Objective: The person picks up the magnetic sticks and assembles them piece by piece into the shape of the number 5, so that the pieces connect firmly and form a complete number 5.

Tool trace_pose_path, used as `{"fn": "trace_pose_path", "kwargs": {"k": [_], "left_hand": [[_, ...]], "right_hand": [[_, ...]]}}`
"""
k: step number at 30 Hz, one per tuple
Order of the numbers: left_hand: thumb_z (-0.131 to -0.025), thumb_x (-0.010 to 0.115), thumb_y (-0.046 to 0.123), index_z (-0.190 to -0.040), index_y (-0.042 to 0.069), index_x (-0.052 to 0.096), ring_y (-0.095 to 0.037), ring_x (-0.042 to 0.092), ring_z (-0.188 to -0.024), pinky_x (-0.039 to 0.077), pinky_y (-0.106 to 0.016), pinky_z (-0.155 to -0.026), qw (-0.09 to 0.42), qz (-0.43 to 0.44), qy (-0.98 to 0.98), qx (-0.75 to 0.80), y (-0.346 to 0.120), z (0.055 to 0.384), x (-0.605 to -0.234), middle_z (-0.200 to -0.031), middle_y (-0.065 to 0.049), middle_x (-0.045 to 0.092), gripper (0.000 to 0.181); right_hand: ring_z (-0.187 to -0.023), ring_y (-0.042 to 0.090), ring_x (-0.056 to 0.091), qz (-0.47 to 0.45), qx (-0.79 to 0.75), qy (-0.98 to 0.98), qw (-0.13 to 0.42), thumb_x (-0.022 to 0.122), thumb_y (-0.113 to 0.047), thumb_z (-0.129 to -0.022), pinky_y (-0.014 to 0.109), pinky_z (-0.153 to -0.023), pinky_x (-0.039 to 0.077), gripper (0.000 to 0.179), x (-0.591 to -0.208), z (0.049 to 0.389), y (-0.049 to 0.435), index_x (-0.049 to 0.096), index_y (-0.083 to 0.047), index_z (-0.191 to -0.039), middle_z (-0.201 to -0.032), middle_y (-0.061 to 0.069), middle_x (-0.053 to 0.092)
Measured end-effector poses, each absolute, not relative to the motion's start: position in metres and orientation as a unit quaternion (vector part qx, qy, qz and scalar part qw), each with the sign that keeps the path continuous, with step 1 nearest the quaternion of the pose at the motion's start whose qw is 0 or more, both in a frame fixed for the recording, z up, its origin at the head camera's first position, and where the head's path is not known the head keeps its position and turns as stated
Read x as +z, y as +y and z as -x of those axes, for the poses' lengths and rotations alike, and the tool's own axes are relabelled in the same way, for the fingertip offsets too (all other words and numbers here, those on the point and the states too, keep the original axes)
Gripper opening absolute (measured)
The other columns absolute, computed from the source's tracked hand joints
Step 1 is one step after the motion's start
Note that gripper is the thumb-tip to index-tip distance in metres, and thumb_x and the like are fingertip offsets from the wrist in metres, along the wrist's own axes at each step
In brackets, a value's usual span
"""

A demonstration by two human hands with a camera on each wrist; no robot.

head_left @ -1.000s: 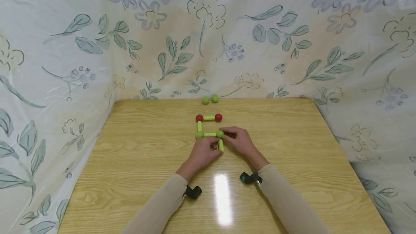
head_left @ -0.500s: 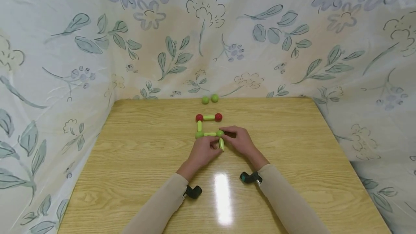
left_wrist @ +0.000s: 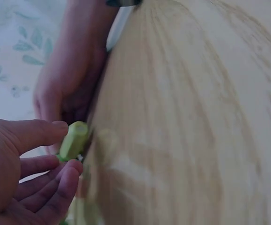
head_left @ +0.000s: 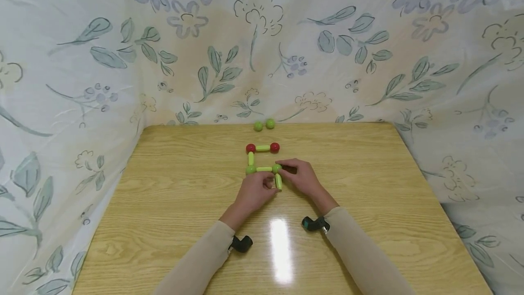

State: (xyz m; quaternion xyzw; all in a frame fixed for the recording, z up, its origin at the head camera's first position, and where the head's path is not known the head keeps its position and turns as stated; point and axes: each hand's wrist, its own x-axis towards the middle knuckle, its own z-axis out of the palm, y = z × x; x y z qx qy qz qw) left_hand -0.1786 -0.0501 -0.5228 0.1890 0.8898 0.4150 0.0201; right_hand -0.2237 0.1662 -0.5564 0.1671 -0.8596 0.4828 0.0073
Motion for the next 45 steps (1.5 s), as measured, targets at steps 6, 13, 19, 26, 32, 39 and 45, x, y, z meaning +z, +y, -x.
{"fn": "trace_pose_path", "kwargs": {"k": [6, 13, 19, 26, 32, 39, 45], "left_hand": [[-0.094, 0.087, 0.010, -0.121, -0.003, 0.078, -0.015, 0.073, -0.087, 0.063, -0.034, -0.078, 0.023, -0.165, 0.882, 0.441, -0.075, 0.171, -0.506, -0.104, -0.012, 0.078, 0.031], [-0.095, 0.087, 0.010, -0.125, 0.001, 0.078, -0.014, 0.069, -0.088, 0.062, -0.034, -0.080, 0.046, -0.135, 0.880, 0.452, -0.107, 0.164, -0.494, -0.110, -0.012, 0.076, 0.033], [-0.095, 0.086, 0.012, -0.125, 0.003, 0.078, -0.016, 0.067, -0.089, 0.060, -0.036, -0.081, 0.043, -0.122, 0.893, 0.432, -0.121, 0.171, -0.491, -0.109, -0.009, 0.075, 0.032], [-0.098, 0.084, 0.015, -0.130, 0.002, 0.076, -0.025, 0.069, -0.100, 0.060, -0.043, -0.089, 0.032, -0.123, 0.896, 0.425, -0.126, 0.205, -0.485, -0.120, -0.013, 0.075, 0.035], [-0.100, 0.082, 0.016, -0.131, 0.002, 0.076, -0.029, 0.070, -0.104, 0.059, -0.045, -0.091, 0.013, -0.130, 0.890, 0.437, -0.119, 0.243, -0.474, -0.124, -0.016, 0.075, 0.034], [-0.103, 0.078, 0.019, -0.136, 0.003, 0.073, -0.030, 0.068, -0.112, 0.058, -0.045, -0.095, 0.014, -0.146, 0.906, 0.398, -0.107, 0.282, -0.473, -0.132, -0.016, 0.072, 0.036], [-0.104, 0.076, 0.015, -0.137, 0.002, 0.071, -0.033, 0.065, -0.121, 0.056, -0.044, -0.100, 0.025, -0.159, 0.917, 0.365, -0.094, 0.313, -0.472, -0.138, -0.019, 0.068, 0.036]], "right_hand": [[-0.114, 0.026, 0.070, -0.170, 0.475, -0.863, 0.009, 0.081, -0.024, -0.102, 0.051, -0.098, 0.057, 0.029, -0.555, 0.222, 0.165, 0.081, -0.016, -0.130, -0.123, 0.004, 0.077], [-0.115, 0.025, 0.070, -0.169, 0.475, -0.864, 0.004, 0.080, -0.025, -0.102, 0.050, -0.097, 0.057, 0.029, -0.556, 0.221, 0.166, 0.082, -0.017, -0.130, -0.123, 0.004, 0.077], [-0.115, 0.024, 0.069, -0.167, 0.475, -0.864, 0.009, 0.080, -0.024, -0.102, 0.049, -0.097, 0.057, 0.028, -0.556, 0.219, 0.167, 0.082, -0.017, -0.129, -0.123, 0.003, 0.077], [-0.115, 0.023, 0.069, -0.166, 0.474, -0.864, 0.005, 0.080, -0.026, -0.103, 0.047, -0.097, 0.057, 0.028, -0.558, 0.220, 0.167, 0.082, -0.018, -0.129, -0.124, 0.002, 0.077], [-0.116, 0.022, 0.069, -0.160, 0.478, -0.864, -0.001, 0.080, -0.025, -0.102, 0.046, -0.098, 0.056, 0.026, -0.556, 0.220, 0.167, 0.082, -0.019, -0.128, -0.123, 0.001, 0.076], [-0.117, 0.023, 0.069, -0.164, 0.478, -0.863, 0.000, 0.080, -0.026, -0.103, 0.047, -0.098, 0.057, 0.028, -0.557, 0.221, 0.167, 0.082, -0.018, -0.130, -0.124, 0.002, 0.076], [-0.116, 0.022, 0.069, -0.162, 0.480, -0.862, -0.002, 0.080, -0.026, -0.103, 0.046, -0.098, 0.057, 0.028, -0.558, 0.221, 0.167, 0.082, -0.019, -0.129, -0.124, 0.001, 0.076]]}}
